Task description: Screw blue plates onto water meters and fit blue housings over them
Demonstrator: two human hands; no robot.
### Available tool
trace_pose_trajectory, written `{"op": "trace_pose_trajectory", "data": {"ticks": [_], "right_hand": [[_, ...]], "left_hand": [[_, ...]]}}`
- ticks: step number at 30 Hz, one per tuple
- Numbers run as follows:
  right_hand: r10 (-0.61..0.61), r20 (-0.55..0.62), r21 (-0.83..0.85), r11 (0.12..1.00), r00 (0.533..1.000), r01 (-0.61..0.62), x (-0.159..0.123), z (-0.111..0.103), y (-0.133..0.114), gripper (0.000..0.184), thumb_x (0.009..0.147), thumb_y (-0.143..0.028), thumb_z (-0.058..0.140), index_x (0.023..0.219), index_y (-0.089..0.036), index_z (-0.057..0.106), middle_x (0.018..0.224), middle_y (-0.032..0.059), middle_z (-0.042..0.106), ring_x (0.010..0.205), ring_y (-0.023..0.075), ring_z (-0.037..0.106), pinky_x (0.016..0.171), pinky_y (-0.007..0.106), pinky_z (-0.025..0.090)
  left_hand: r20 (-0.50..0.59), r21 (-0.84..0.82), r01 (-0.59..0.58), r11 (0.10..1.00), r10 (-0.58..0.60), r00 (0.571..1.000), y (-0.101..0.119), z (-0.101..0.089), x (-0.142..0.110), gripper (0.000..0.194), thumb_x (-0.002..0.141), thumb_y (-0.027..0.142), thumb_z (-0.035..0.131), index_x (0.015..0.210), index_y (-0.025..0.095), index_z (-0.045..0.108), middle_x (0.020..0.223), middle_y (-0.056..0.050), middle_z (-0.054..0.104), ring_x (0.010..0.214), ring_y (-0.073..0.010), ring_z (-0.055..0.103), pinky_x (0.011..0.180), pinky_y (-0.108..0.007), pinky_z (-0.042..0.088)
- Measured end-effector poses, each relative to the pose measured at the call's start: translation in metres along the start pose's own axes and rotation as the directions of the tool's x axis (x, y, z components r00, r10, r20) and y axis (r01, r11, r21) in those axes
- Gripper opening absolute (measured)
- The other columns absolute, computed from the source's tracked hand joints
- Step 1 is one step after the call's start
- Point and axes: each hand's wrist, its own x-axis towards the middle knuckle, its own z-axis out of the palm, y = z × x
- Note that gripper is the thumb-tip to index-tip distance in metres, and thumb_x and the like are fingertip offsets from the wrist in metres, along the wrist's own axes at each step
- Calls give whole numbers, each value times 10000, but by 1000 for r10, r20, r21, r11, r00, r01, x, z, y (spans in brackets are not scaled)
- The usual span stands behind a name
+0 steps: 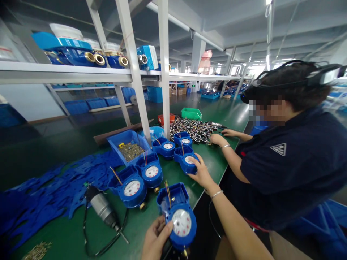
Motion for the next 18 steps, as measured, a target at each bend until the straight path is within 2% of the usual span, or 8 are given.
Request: {"op": "trace_pose_trajectory", "data": {"ticks": [7, 10, 12, 14, 16, 18], "right_hand": [[-65, 47, 13, 998, 997, 64, -1, -14, 1, 611, 678, -200, 679, 1266, -227, 513, 1468, 129, 320, 1320, 288, 413, 1081, 417, 366], [-42, -21, -16, 999, 999, 41, -9, -27, -5, 644, 733, -198, 613, 1350, -238, 435, 1501, 121, 278, 1377, 298, 321, 1104, 466, 321], [-1, -146, -39, 999, 989, -5, -23, -32, -18, 575, 830, -231, 524, 1383, -219, 368, 1479, 146, 304, 1383, 296, 300, 1107, 522, 295], [34, -267, -49, 998, 963, -49, -43, -31, -38, 472, 903, -277, 448, 1362, -212, 358, 1420, 162, 373, 1341, 294, 360, 1076, 555, 327], [43, -284, -52, 997, 958, -60, -65, -24, -61, 404, 912, -328, 474, 1301, -233, 424, 1364, 145, 446, 1286, 305, 430, 1025, 554, 395], [29, -266, -104, 993, 963, -58, -85, -15, -82, 402, 909, -388, 486, 1279, -233, 459, 1374, 150, 447, 1255, 338, 460, 998, 587, 408]], "left_hand": [[-28, -59, -42, 997, 41, 999, 2, 36, 28, 627, 509, 548, 856, 887, 96, 643, 952, -170, 713, 947, -287, 673, 846, -323, 524], [-67, -102, -83, 991, 76, 995, 2, 48, 39, 613, 515, 542, 853, 888, 114, 620, 977, -158, 706, 964, -284, 666, 848, -331, 525], [-85, -135, -105, 985, 94, 992, 1, 54, 44, 589, 503, 524, 863, 858, 131, 604, 962, -144, 707, 953, -282, 668, 855, -343, 521], [-89, -166, -120, 979, 106, 990, -1, 60, 47, 557, 522, 504, 862, 841, 140, 587, 943, -134, 707, 944, -275, 669, 869, -349, 511], [-95, -191, -132, 973, 115, 989, -2, 65, 49, 538, 562, 497, 844, 860, 146, 567, 959, -136, 698, 946, -264, 664, 883, -346, 496], [-109, -206, -140, 968, 119, 987, -3, 72, 49, 545, 584, 495, 830, 895, 151, 544, 1001, -150, 684, 958, -259, 657, 892, -341, 483]]}}
